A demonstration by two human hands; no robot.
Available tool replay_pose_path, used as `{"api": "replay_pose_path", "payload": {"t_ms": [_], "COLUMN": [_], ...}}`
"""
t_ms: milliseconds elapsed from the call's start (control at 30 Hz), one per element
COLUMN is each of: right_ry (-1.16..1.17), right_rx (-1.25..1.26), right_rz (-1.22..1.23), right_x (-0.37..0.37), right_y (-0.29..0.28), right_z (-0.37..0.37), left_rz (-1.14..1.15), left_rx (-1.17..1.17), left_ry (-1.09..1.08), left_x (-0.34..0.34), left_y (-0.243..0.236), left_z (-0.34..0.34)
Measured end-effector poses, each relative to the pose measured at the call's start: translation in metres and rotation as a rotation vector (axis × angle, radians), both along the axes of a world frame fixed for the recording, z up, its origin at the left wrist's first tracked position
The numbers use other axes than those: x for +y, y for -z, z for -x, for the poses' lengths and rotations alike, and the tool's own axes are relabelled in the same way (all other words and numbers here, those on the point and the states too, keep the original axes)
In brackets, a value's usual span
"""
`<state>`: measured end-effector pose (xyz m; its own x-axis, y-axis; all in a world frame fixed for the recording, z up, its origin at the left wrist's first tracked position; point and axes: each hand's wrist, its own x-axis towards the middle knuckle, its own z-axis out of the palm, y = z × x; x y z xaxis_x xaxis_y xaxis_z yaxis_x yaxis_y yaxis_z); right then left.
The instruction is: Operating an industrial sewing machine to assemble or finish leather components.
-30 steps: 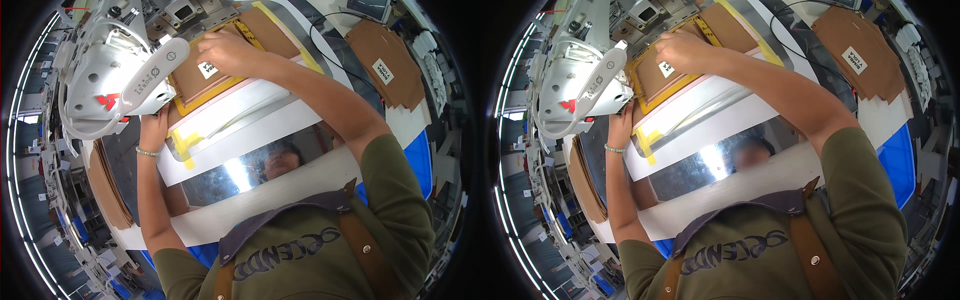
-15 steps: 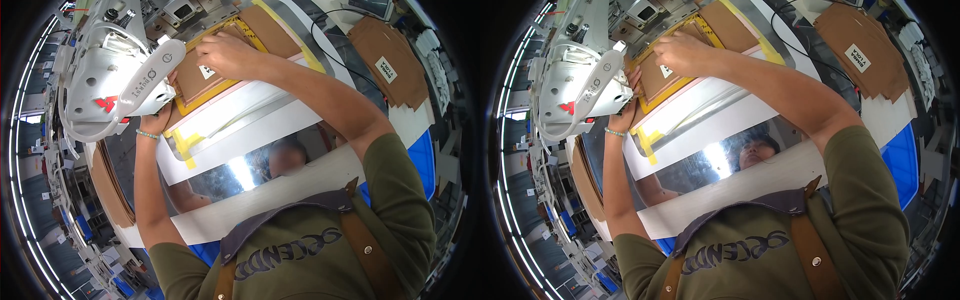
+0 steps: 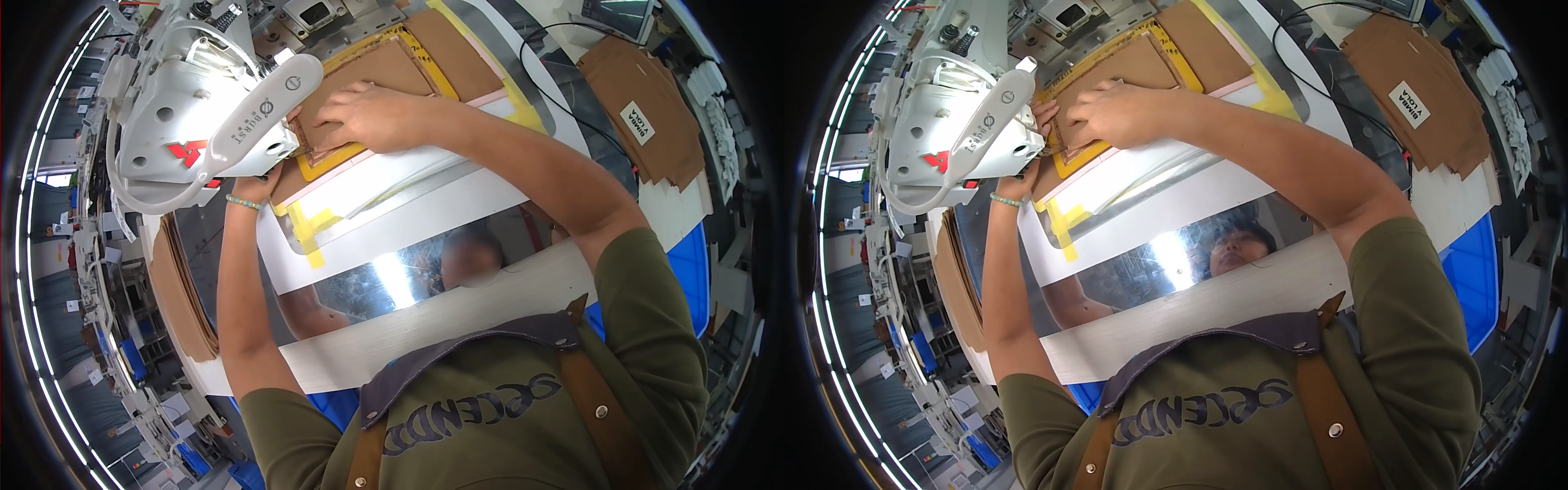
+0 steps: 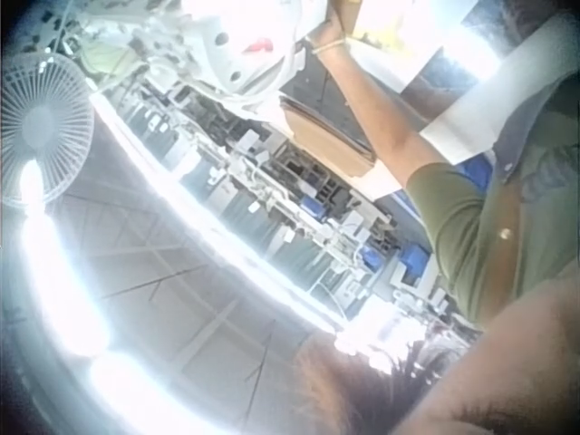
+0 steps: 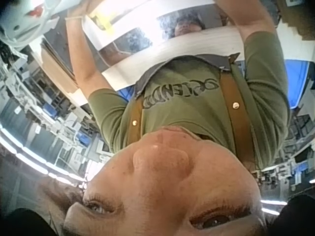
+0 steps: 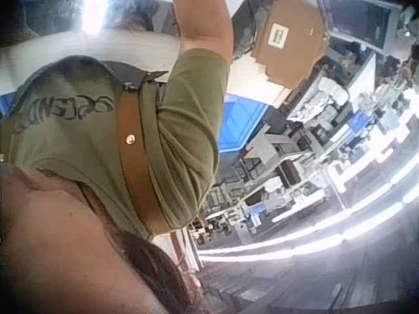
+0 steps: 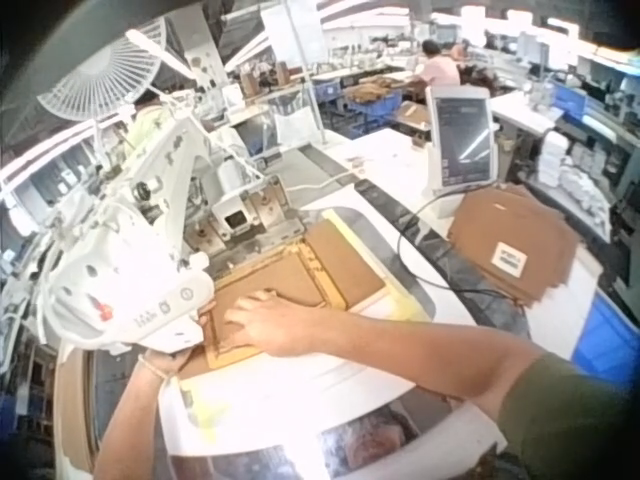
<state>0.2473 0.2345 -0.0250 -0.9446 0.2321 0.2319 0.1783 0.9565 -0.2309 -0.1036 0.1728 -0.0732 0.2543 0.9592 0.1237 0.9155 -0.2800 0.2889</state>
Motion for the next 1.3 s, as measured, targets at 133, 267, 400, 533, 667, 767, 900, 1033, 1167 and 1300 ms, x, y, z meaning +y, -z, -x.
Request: {"api": "replay_pose_path", "payload": {"t_ms": [133, 267, 400, 533, 667, 767, 900, 1033, 1167, 1300], "right_ry": [-0.014, 0.016, 0.013, 0.007, 0.002, 0.006, 0.004, 0.012, -0.041, 0.091], "right_rx": [0.030, 0.006, -0.014, -0.027, -0.051, -0.032, 0.007, -0.018, -0.056, -0.062], "right_rz": [-0.013, -0.016, 0.022, 0.029, 0.042, 0.042, 0.041, 0.081, 0.208, 0.047], "right_x": [-0.004, 0.000, 0.003, 0.006, 0.006, 0.006, 0.007, 0.003, 0.007, 0.006], "right_y": [-0.005, -0.006, -0.013, -0.010, -0.012, -0.011, -0.008, -0.015, -0.024, -0.021], "right_z": [0.008, 0.006, 0.010, 0.019, 0.020, 0.020, 0.022, 0.018, 0.018, 0.019], "left_rz": [-0.048, 0.038, 0.148, 0.164, 0.101, -0.017, 0.029, -0.031, -0.182, -0.187], "left_rx": [0.067, -0.341, -1.049, -1.302, -1.177, -0.800, -0.909, -0.775, -0.378, -0.354], "left_ry": [0.002, -0.042, -0.044, -0.055, -0.073, 0.022, -0.024, 0.025, 0.114, 0.161], "left_x": [0.000, 0.019, 0.032, 0.036, 0.029, 0.028, 0.022, 0.015, 0.005, -0.011], "left_y": [0.019, 0.022, 0.018, 0.014, 0.012, 0.009, -0.004, -0.027, -0.041, -0.036], "left_z": [0.042, 0.019, 0.003, -0.006, -0.010, -0.016, -0.026, -0.056, -0.071, -0.056]}}
